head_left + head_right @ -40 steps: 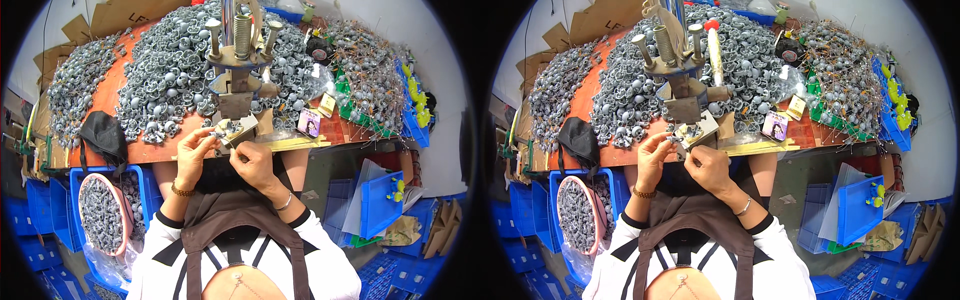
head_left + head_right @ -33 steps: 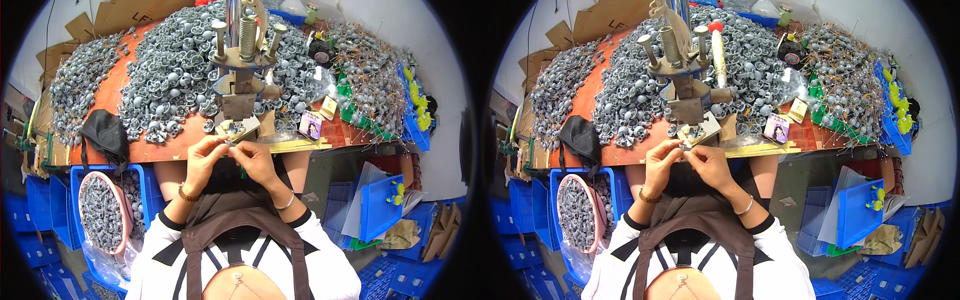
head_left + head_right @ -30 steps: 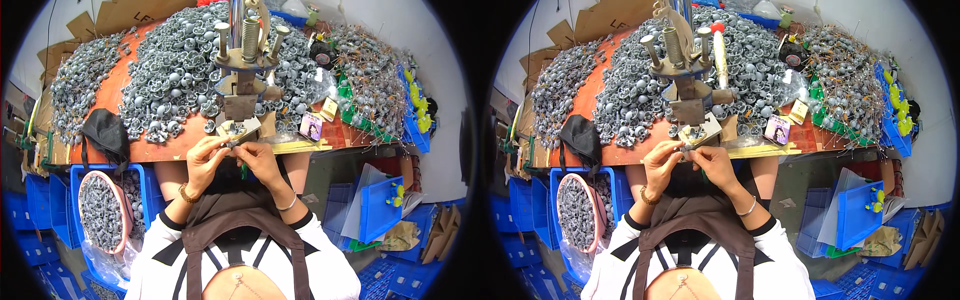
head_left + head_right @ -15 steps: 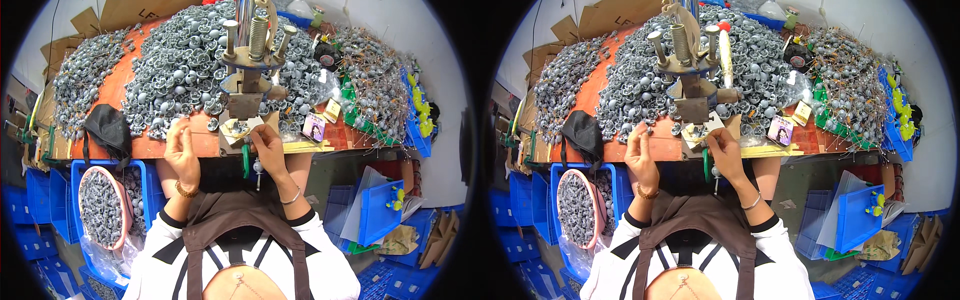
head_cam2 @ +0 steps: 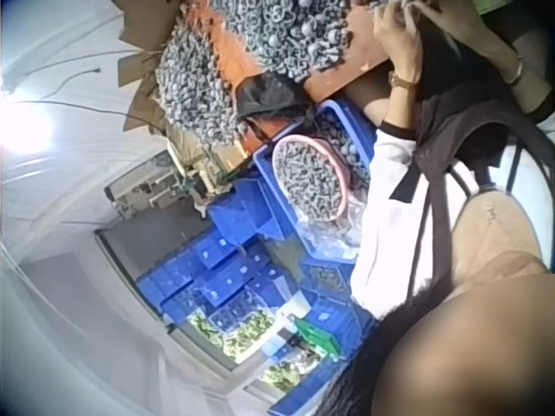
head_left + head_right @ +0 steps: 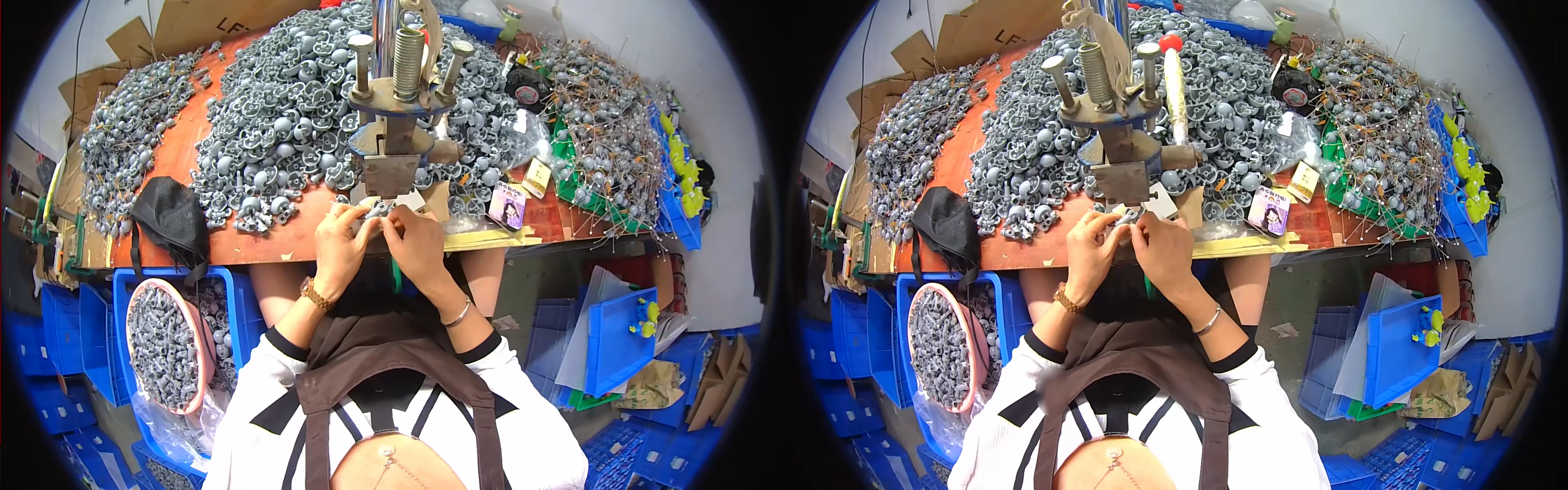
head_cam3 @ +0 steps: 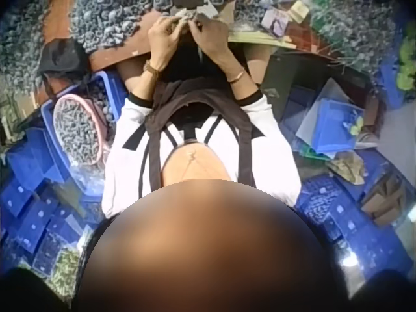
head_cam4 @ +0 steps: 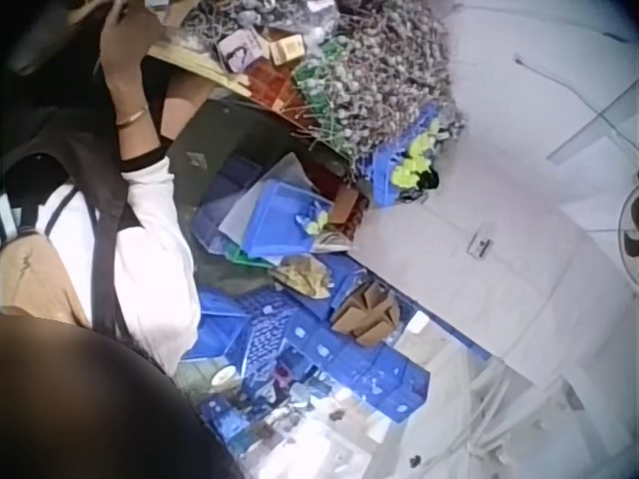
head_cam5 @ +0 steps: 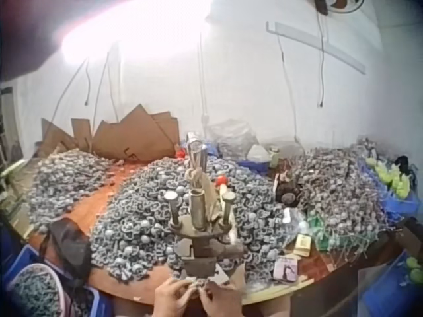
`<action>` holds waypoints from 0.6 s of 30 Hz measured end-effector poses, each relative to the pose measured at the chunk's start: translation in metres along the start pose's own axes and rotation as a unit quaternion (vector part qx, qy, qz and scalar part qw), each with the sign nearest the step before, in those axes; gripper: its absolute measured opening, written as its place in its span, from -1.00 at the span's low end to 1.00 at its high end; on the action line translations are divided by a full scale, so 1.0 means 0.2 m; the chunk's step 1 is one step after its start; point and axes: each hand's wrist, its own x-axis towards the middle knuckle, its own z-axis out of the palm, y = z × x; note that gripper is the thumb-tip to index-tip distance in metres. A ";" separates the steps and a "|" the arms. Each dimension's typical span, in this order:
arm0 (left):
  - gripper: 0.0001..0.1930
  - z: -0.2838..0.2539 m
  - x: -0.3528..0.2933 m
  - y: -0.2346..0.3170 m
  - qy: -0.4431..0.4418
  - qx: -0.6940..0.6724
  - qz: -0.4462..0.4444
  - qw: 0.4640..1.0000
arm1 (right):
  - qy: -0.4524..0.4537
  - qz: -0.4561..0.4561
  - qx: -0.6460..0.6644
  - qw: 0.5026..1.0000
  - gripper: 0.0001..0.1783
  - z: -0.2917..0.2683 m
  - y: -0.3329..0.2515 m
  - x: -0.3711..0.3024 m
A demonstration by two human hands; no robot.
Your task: Assembling small metal components using a manual press machine.
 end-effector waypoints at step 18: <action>-0.75 -0.03 0.11 -0.07 -0.112 -0.013 0.040 0.993 | 0.229 -0.175 -0.043 0.957 -0.53 -0.48 -0.24 0.38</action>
